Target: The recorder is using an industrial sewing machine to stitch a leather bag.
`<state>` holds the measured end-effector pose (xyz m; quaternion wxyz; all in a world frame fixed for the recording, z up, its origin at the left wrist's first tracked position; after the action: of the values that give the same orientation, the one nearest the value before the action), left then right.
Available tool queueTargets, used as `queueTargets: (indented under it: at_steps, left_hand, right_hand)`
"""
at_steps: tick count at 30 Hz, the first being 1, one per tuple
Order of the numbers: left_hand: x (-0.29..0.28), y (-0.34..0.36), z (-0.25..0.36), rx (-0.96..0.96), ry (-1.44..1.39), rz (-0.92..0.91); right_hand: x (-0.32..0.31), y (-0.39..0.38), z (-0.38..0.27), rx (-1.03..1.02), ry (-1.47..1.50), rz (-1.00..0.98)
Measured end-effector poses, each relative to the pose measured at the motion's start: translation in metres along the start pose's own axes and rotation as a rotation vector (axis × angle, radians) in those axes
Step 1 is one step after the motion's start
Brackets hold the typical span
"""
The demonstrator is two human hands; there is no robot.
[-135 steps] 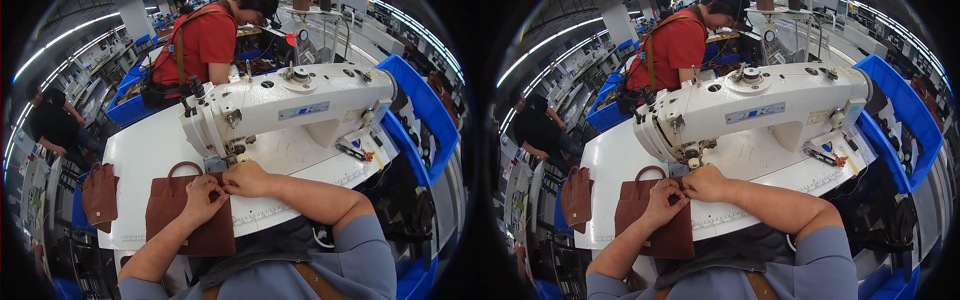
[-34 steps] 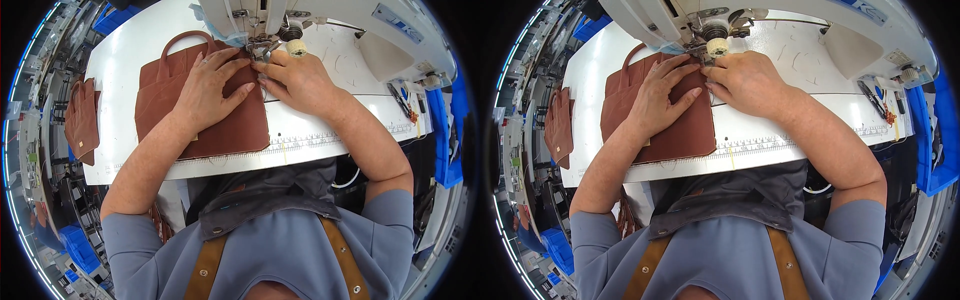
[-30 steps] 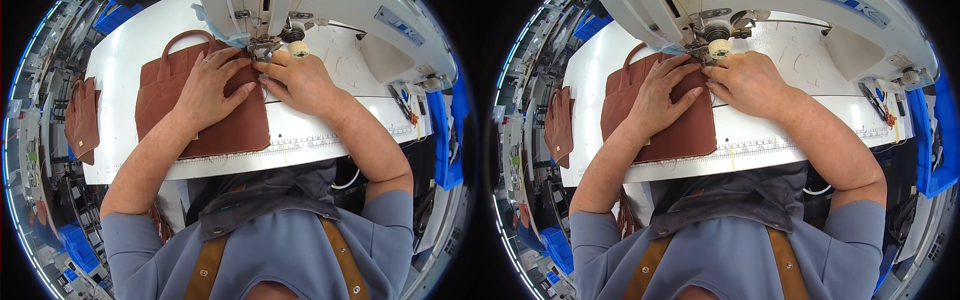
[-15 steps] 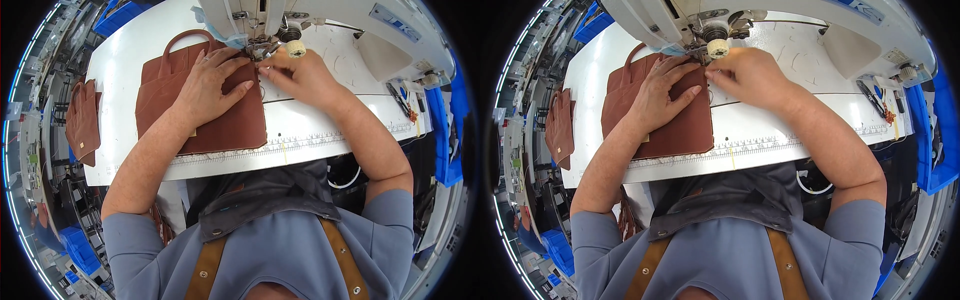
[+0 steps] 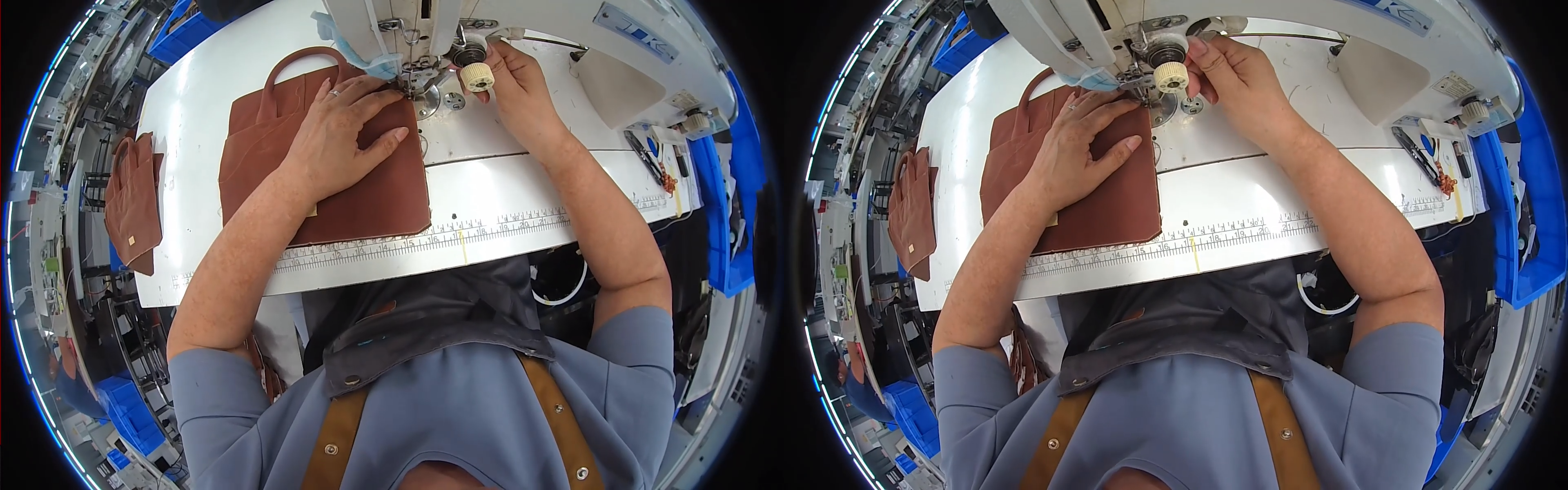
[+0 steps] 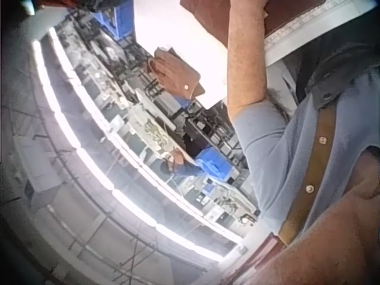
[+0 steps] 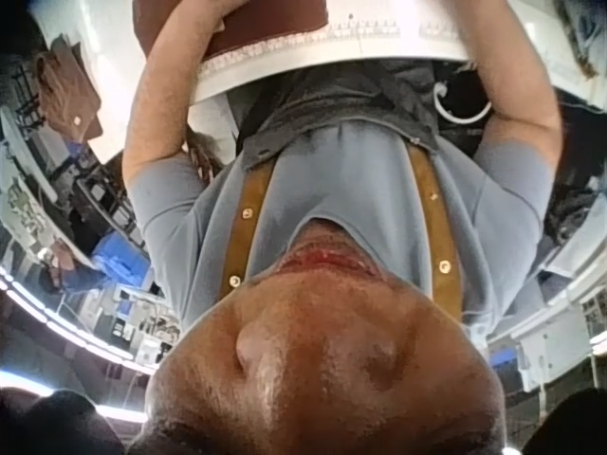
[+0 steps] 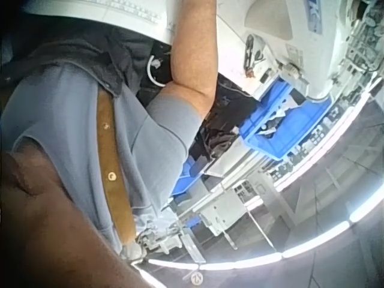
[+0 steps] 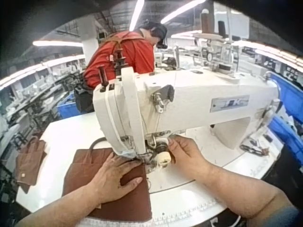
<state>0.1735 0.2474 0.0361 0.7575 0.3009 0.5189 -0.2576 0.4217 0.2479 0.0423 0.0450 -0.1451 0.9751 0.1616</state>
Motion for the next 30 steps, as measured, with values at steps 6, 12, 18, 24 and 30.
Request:
queueTargets:
  at_steps: [6, 12, 18, 24, 30]
  left_hand:
    - [0.000, -0.004, 0.006, -0.013, 0.024, -0.016]
    - [0.001, -0.002, 0.008, -0.003, 0.029, -0.011]
    - [0.000, 0.006, 0.000, -0.031, -0.019, -0.036]
    - [-0.004, 0.007, -0.005, 0.040, 0.104, 0.026]
    - [-0.020, -0.016, 0.023, 0.116, 0.078, -0.039]
  right_hand:
    - [-0.001, 0.003, 0.002, -0.042, 0.012, -0.005]
    - [-0.014, -0.002, 0.003, -0.047, 0.054, -0.189]
    - [-0.005, -0.002, 0.008, -0.022, -0.174, -0.183]
    - [-0.005, -0.002, 0.002, -0.046, -0.610, -0.327]
    - [-0.004, -0.010, 0.003, -0.451, -0.915, -0.395]
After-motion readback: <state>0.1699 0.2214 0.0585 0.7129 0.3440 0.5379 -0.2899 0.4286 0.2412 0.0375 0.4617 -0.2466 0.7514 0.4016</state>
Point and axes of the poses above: each hand's wrist, its own y-axis towards the middle knuckle, its own x-axis out of the palm, z = x × y, the point moved 1 cm from there along y, towards the middle knuckle, and after that the axes turned 10 degrees about -z, right-handed, at the moved point
